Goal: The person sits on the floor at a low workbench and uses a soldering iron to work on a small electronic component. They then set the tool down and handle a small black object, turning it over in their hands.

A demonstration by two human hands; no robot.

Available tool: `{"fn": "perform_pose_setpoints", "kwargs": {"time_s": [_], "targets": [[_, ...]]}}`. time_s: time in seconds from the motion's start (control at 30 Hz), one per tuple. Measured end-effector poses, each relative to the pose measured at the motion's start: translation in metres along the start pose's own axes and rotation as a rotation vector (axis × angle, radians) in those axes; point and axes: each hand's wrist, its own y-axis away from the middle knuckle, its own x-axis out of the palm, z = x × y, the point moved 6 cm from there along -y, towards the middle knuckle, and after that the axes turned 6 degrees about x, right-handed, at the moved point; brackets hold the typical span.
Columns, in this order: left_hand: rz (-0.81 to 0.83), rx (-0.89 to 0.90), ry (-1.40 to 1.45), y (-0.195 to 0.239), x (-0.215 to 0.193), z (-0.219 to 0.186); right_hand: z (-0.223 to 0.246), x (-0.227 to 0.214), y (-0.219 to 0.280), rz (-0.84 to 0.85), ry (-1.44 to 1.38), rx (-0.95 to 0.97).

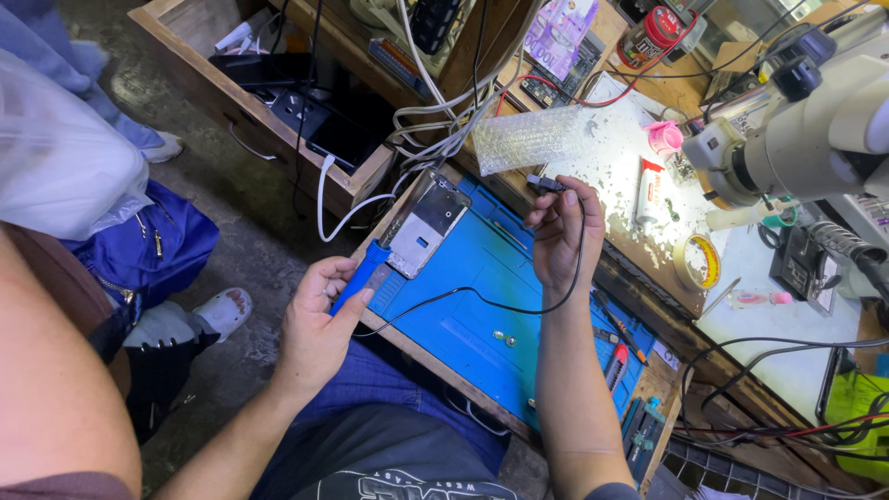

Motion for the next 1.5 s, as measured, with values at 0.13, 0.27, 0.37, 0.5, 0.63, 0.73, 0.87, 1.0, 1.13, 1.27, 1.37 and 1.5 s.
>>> {"fn": "perform_pose_setpoints", "kwargs": {"time_s": [0.13, 0.27, 0.37, 0.5, 0.63, 0.73, 0.87, 1.0, 1.13, 1.27, 1.37, 1.5], "targets": [[0.010, 0.023, -0.020, 0.000, 0.001, -0.005, -0.001, -0.001, 0.000, -0.004, 0.007, 0.005], [0.014, 0.012, -0.039, 0.001, 0.002, -0.008, -0.003, -0.001, 0.001, -0.007, 0.010, 0.006], [0.012, 0.013, -0.050, 0.001, 0.001, -0.009, -0.003, -0.002, 0.001, -0.007, 0.007, 0.006], [0.014, 0.038, -0.025, 0.001, 0.002, -0.010, -0.005, -0.003, 0.001, -0.010, 0.003, 0.015], [0.011, 0.051, -0.060, 0.002, 0.000, -0.012, -0.006, -0.002, 0.002, 0.001, -0.005, 0.019], [0.008, 0.080, -0.109, 0.002, -0.001, -0.015, -0.006, 0.000, 0.003, 0.005, -0.005, 0.019], [0.013, 0.056, -0.114, 0.003, -0.001, -0.017, -0.006, 0.001, 0.005, -0.002, -0.004, 0.021], [0.021, 0.070, -0.111, 0.003, 0.000, -0.018, -0.005, 0.002, 0.005, -0.008, -0.002, 0.027], [0.024, 0.051, -0.063, 0.003, 0.001, -0.017, -0.004, 0.002, 0.006, 0.000, 0.002, 0.020], [0.025, 0.049, -0.062, 0.004, 0.001, -0.016, -0.005, 0.000, 0.007, -0.013, 0.003, 0.026], [0.025, 0.041, -0.061, 0.004, 0.001, -0.015, -0.004, 0.001, 0.006, -0.013, 0.005, 0.023], [0.029, 0.031, -0.022, 0.005, 0.001, -0.014, -0.004, 0.002, 0.007, -0.013, 0.006, 0.027]]}}
